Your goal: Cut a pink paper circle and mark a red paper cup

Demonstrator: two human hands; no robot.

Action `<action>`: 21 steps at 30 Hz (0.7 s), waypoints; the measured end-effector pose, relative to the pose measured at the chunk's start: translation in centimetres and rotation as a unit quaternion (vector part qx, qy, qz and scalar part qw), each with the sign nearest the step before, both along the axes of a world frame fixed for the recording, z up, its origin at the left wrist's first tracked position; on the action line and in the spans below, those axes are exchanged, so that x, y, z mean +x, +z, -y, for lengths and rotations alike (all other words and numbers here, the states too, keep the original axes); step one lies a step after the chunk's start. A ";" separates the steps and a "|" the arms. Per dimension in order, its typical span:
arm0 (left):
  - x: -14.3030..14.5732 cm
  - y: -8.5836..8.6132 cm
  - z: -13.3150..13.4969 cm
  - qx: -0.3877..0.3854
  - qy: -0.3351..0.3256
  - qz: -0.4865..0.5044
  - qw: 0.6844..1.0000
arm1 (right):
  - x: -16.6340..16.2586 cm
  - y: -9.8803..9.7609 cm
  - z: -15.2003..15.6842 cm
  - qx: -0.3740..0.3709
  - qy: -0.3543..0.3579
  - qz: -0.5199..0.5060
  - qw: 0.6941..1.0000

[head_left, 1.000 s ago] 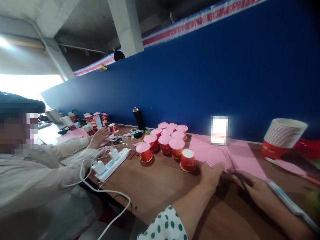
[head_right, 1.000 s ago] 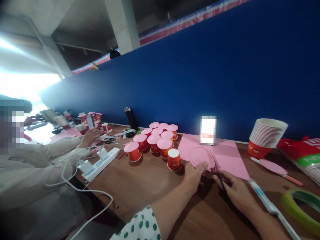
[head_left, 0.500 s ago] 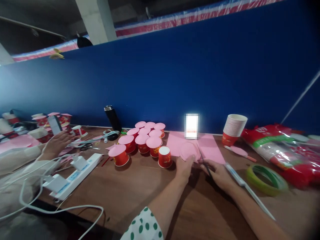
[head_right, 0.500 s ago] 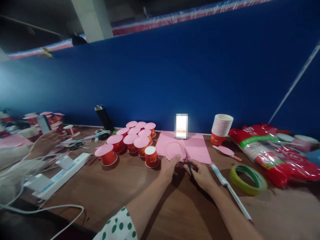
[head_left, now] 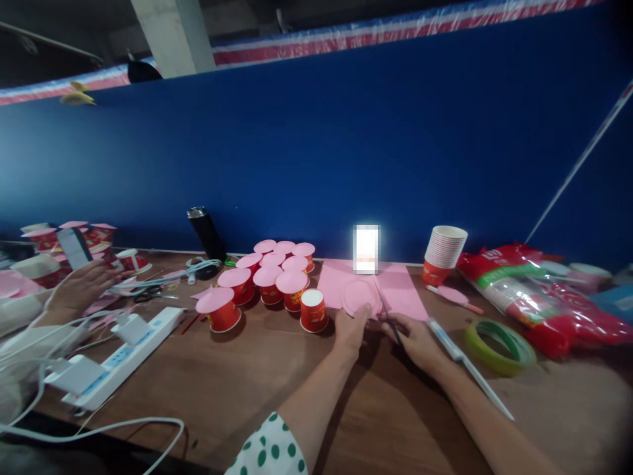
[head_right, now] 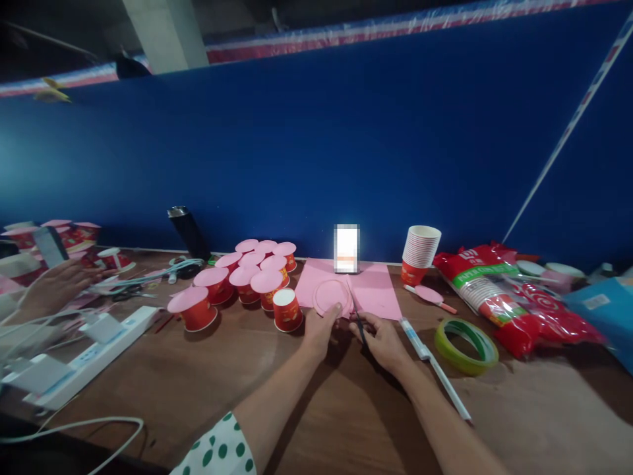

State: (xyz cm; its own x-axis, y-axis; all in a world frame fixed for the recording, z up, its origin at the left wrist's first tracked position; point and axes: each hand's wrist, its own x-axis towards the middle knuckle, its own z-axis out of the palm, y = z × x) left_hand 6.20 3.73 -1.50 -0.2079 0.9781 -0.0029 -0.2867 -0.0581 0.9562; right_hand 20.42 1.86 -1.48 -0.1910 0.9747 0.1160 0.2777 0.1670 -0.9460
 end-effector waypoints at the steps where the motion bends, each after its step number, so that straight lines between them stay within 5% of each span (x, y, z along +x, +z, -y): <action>1: 0.0 0.0 0.0 0.000 0.000 -0.001 1.000 | 0.0 -0.1 0.0 -0.001 0.001 0.002 1.000; 21: 0.0 0.2 0.0 0.008 -0.007 0.007 1.000 | 0.0 0.1 0.0 -0.003 0.002 0.004 1.000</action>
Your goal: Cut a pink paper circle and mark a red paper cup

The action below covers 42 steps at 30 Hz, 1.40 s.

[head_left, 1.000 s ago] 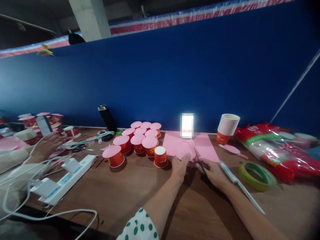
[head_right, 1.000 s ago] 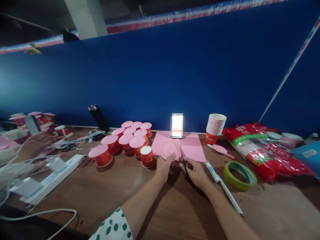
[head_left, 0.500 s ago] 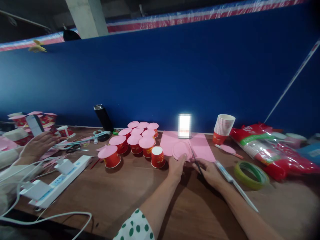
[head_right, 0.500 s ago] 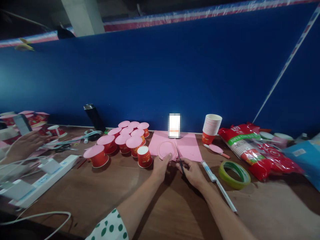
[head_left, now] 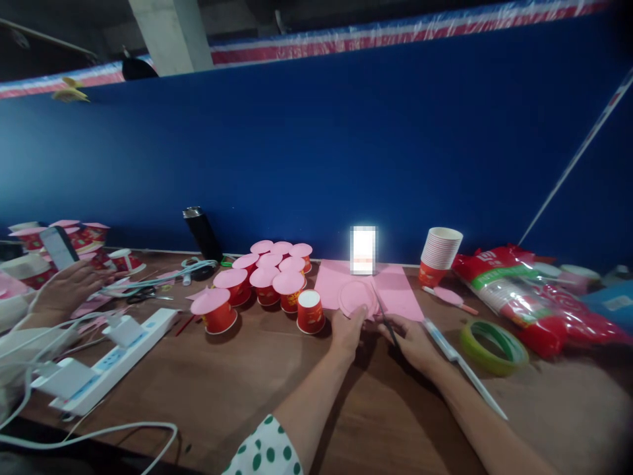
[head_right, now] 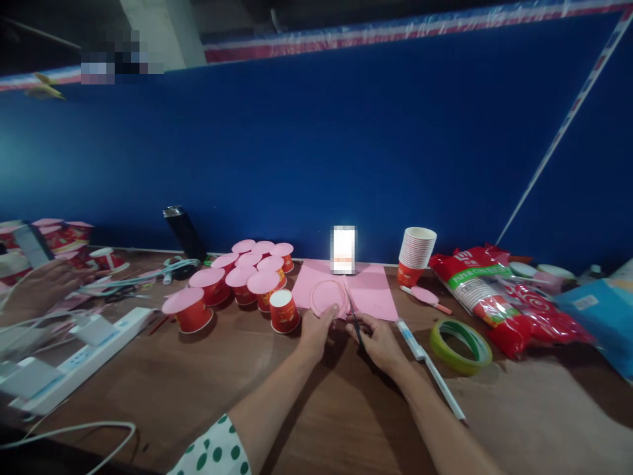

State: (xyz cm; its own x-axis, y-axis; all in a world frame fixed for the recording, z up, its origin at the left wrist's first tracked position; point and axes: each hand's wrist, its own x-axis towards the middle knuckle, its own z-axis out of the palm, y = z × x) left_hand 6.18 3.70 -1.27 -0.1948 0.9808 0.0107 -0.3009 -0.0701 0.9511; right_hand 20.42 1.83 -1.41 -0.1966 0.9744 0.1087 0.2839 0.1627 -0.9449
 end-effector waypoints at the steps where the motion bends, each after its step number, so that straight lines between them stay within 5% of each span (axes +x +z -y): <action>1: 0.0 0.0 0.0 -0.001 0.000 -0.002 1.000 | 0.0 0.1 0.0 0.000 0.001 -0.001 1.000; 42: 0.0 -0.8 -0.3 0.006 -0.006 -0.017 1.000 | 0.2 -0.5 -0.3 0.003 0.004 -0.017 1.000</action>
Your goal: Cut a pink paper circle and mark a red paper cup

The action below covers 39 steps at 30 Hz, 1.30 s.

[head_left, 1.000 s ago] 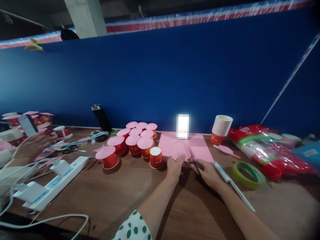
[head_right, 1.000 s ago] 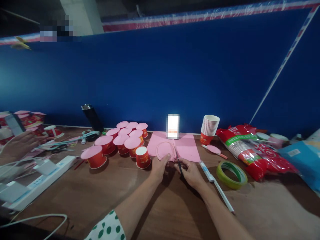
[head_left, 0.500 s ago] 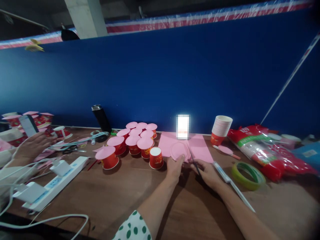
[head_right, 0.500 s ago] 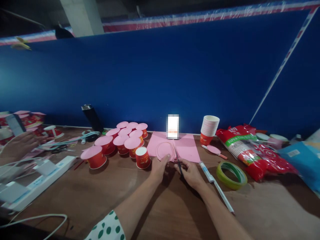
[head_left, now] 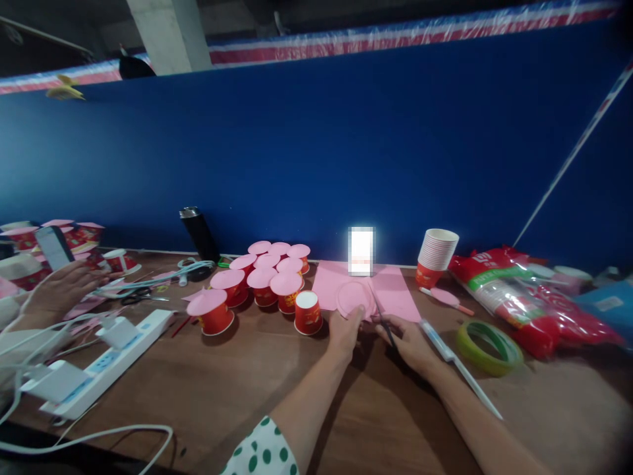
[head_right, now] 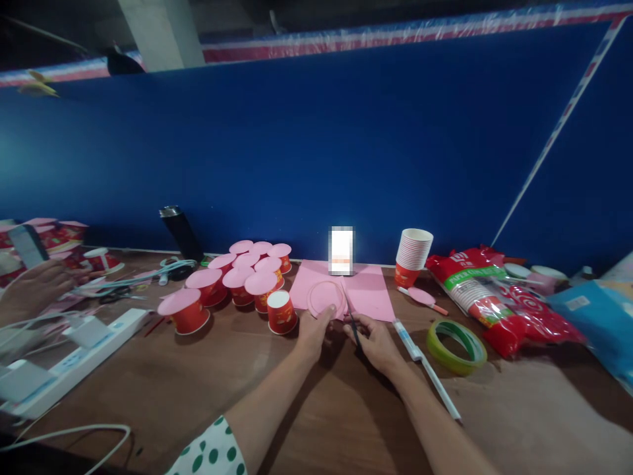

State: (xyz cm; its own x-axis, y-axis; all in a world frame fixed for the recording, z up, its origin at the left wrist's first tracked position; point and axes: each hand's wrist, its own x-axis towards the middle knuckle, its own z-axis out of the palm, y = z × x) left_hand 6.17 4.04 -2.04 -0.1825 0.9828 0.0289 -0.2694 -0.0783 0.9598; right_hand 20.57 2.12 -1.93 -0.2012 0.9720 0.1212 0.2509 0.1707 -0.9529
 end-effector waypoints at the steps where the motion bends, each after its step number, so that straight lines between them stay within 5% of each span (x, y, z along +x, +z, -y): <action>1: 0.0 0.0 0.0 -0.002 0.001 -0.001 1.000 | 0.0 0.0 0.0 -0.002 -0.001 0.000 1.000; 16: 0.0 0.8 0.2 -0.022 0.004 0.014 1.000 | -0.9 2.5 1.1 -0.047 -0.023 -0.044 0.998; 39: 0.2 0.9 0.4 -0.037 -0.015 0.008 0.999 | -0.6 1.8 0.8 -0.036 -0.024 -0.040 0.998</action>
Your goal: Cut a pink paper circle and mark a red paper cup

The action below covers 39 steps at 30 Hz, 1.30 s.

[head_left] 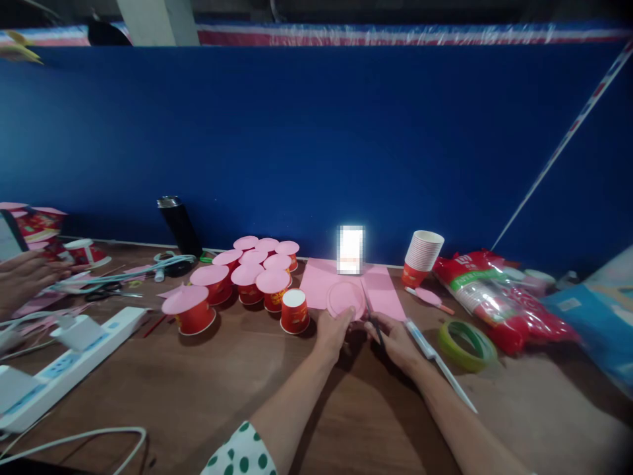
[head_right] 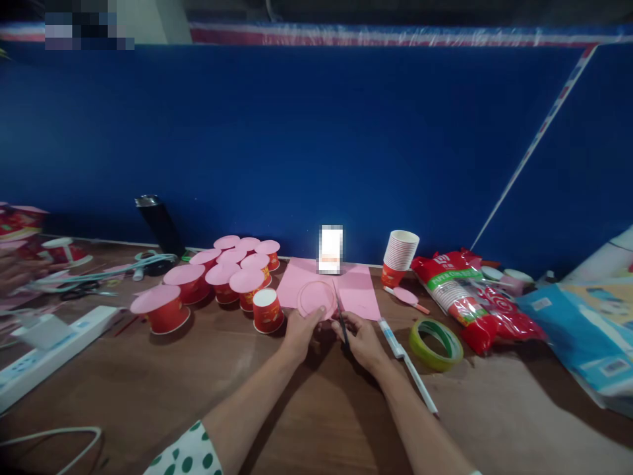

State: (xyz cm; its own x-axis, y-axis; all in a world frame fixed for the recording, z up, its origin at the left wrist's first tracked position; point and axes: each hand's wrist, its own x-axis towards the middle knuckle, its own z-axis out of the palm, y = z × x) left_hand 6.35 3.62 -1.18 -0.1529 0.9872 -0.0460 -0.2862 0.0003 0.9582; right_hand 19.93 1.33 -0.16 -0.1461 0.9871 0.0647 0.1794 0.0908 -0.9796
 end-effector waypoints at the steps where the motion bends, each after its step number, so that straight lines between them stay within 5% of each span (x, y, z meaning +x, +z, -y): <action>1: 0.0 0.0 0.0 0.004 0.001 -0.003 1.000 | 0.0 0.0 0.0 0.002 0.000 0.001 1.000; 39: -0.2 -0.5 -0.3 0.009 0.002 -0.031 0.999 | -0.1 0.1 0.1 0.011 -0.018 0.011 1.000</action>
State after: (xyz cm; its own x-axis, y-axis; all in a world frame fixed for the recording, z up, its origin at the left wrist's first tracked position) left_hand 6.16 3.94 -1.72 -0.1578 0.9873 -0.0182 -0.2271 -0.0183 0.9737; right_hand 19.83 1.19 -0.05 -0.1112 0.9903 0.0832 0.2053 0.1048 -0.9731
